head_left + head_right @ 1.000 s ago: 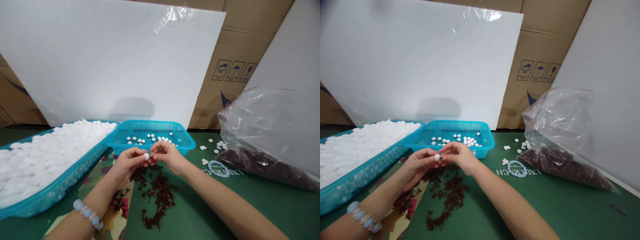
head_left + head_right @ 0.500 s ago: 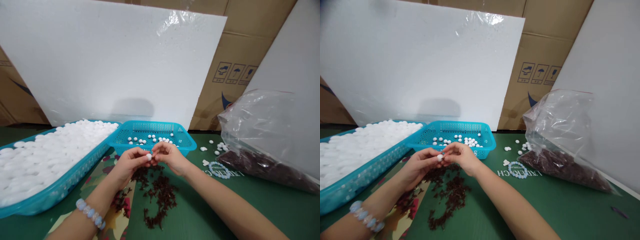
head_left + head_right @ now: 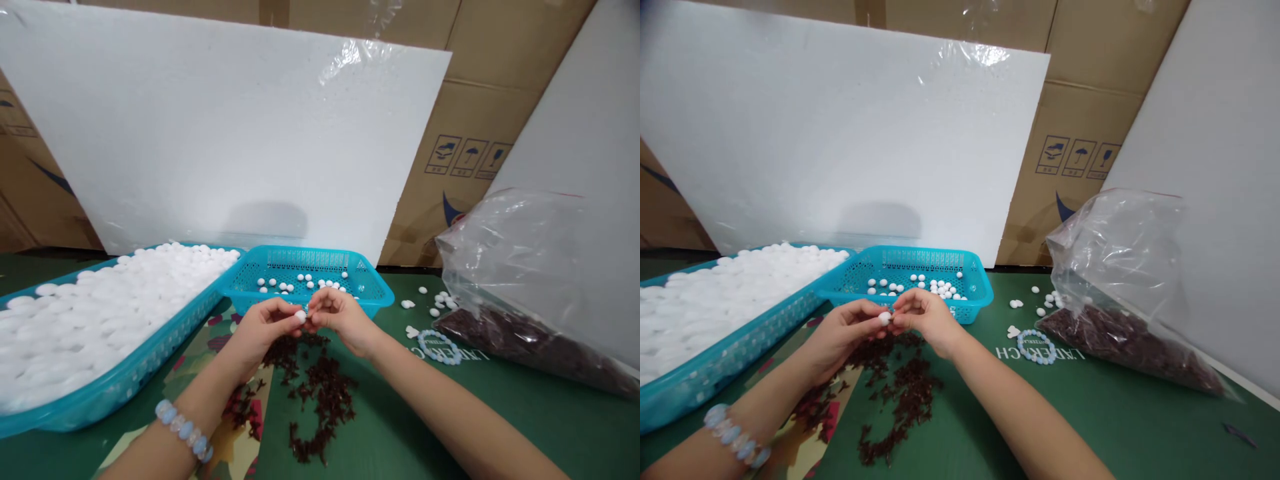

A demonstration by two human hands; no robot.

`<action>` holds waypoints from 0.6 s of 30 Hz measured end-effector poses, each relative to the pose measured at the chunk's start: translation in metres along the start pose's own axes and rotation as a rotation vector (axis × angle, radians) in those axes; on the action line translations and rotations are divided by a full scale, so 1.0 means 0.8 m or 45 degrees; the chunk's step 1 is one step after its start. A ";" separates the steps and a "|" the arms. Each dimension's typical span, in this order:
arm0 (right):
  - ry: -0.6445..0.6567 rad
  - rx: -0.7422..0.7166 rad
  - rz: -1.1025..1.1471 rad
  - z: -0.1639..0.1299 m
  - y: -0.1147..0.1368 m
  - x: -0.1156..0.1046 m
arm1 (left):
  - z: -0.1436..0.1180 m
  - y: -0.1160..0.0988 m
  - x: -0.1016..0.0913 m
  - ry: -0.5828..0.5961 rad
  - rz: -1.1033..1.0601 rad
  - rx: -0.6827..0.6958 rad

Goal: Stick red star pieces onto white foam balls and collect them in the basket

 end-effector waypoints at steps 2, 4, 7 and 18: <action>-0.012 -0.006 -0.013 0.000 0.001 -0.001 | 0.000 -0.001 -0.001 -0.007 0.004 0.007; -0.021 -0.011 -0.027 -0.001 0.002 -0.002 | 0.000 -0.001 -0.002 -0.007 0.006 0.015; -0.031 -0.018 -0.052 -0.002 0.004 -0.002 | 0.001 0.000 -0.004 -0.002 0.013 0.029; -0.045 -0.071 -0.070 -0.003 0.010 0.001 | 0.000 -0.005 -0.004 0.016 0.054 0.083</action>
Point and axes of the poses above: each hand's wrist, its own z-axis towards the middle knuckle, its own x-axis out of the palm, y = z × x, the point moved 8 cm from there along z, towards the middle knuckle, and after that the axes turned 4 degrees about -x, right-handed, at the moved point
